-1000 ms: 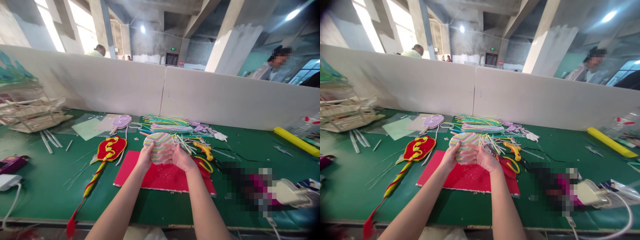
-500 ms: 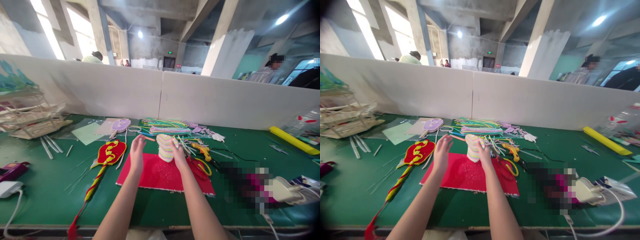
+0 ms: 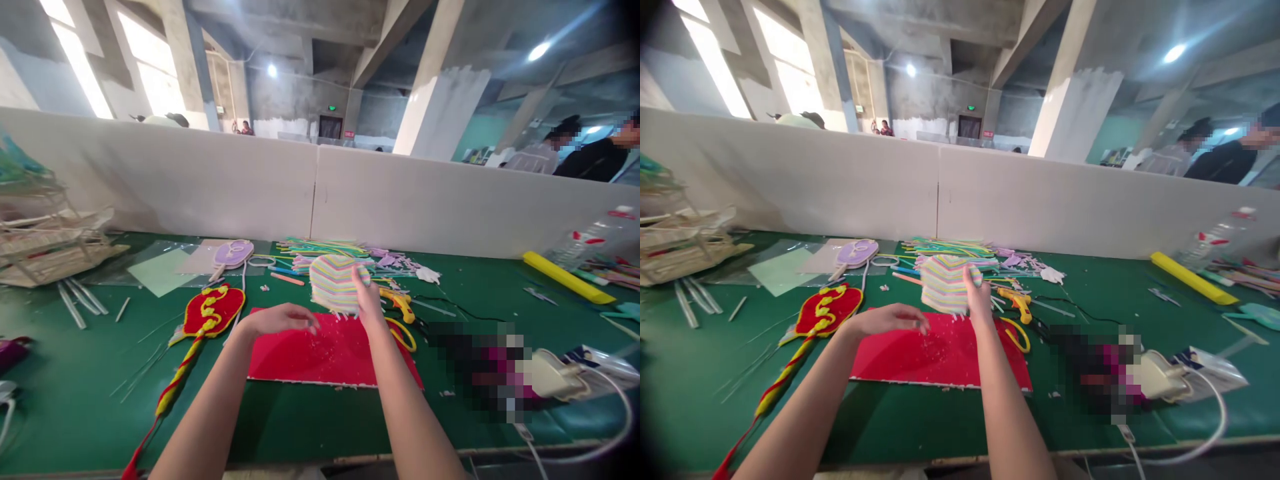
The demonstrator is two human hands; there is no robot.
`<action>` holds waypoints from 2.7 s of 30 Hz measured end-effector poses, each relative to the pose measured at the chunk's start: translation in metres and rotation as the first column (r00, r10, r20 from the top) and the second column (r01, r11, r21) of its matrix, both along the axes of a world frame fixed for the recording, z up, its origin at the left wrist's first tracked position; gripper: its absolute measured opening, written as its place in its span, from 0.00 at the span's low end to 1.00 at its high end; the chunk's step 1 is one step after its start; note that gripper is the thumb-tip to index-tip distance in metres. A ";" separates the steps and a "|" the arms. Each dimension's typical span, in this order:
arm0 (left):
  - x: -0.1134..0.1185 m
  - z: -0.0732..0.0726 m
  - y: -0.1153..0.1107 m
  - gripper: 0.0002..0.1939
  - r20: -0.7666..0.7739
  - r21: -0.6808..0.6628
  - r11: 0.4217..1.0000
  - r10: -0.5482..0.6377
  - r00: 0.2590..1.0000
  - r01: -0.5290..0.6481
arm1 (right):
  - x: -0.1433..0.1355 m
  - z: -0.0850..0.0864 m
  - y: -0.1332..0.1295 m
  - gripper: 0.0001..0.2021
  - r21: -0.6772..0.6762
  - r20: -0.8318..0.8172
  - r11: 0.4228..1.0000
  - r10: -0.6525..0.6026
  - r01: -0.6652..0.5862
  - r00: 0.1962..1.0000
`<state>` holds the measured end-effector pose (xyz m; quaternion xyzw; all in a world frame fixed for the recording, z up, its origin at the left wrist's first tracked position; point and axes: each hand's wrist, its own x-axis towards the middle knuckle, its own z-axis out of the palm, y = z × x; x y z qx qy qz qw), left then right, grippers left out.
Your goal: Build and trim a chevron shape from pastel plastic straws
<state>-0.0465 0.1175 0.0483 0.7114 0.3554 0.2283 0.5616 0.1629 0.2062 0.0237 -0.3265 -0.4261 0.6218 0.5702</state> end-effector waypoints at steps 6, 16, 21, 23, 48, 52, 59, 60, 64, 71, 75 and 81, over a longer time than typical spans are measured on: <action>-0.015 -0.009 0.002 0.18 0.091 -0.090 0.981 0.182 0.979 -0.174 | 0.008 0.005 0.009 0.20 -0.026 -0.071 1.000 -0.008 0.007 0.997; 0.032 -0.015 0.025 0.36 0.589 -0.149 0.692 0.636 0.499 -0.706 | -0.016 -0.004 0.002 0.20 0.006 -0.034 1.000 0.014 -0.014 0.999; 0.045 -0.020 0.022 0.23 0.569 -0.170 0.376 0.792 0.221 -0.911 | -0.007 -0.004 0.011 0.21 -0.040 0.074 0.991 -0.124 0.127 0.990; 0.056 -0.023 0.017 0.17 0.586 0.002 0.268 0.781 0.218 -0.963 | -0.004 0.001 0.009 0.22 -0.102 0.079 0.995 -0.001 0.009 0.997; 0.023 -0.031 0.015 0.24 0.533 0.023 0.548 0.701 0.474 -0.836 | 0.023 0.052 0.012 0.15 0.129 0.494 0.914 0.277 -0.384 0.824; 0.025 -0.045 0.018 0.29 0.540 -0.255 0.645 0.713 0.447 -0.721 | 0.016 0.036 0.005 0.17 0.066 0.332 0.947 0.277 -0.315 0.902; 0.031 -0.046 0.012 0.19 0.548 -0.487 0.699 0.711 0.440 -0.523 | 0.011 0.001 -0.004 0.17 0.028 0.153 0.986 0.159 -0.165 0.975; 0.033 -0.044 0.013 0.18 0.530 -0.492 0.693 0.718 0.450 -0.526 | 0.010 -0.003 -0.006 0.17 0.019 0.146 0.988 0.148 -0.153 0.978; 0.035 -0.032 0.028 0.17 0.380 -0.491 0.625 0.781 0.496 -0.608 | 0.014 -0.015 -0.010 0.16 -0.025 0.129 0.985 0.174 -0.172 0.976; 0.018 0.001 0.044 0.20 0.224 -0.313 0.676 0.735 0.640 -0.667 | 0.033 -0.026 -0.001 0.24 -0.208 -0.025 0.954 0.216 -0.216 0.976; 0.010 0.011 0.041 0.19 0.254 -0.258 0.805 0.591 0.766 -0.535 | 0.039 -0.031 0.003 0.23 -0.222 -0.086 0.965 0.119 -0.136 0.989; 0.006 0.009 0.043 0.13 -0.046 0.031 0.745 0.667 0.743 -0.667 | 0.035 -0.032 0.000 0.21 -0.198 0.021 0.980 0.023 -0.019 1.000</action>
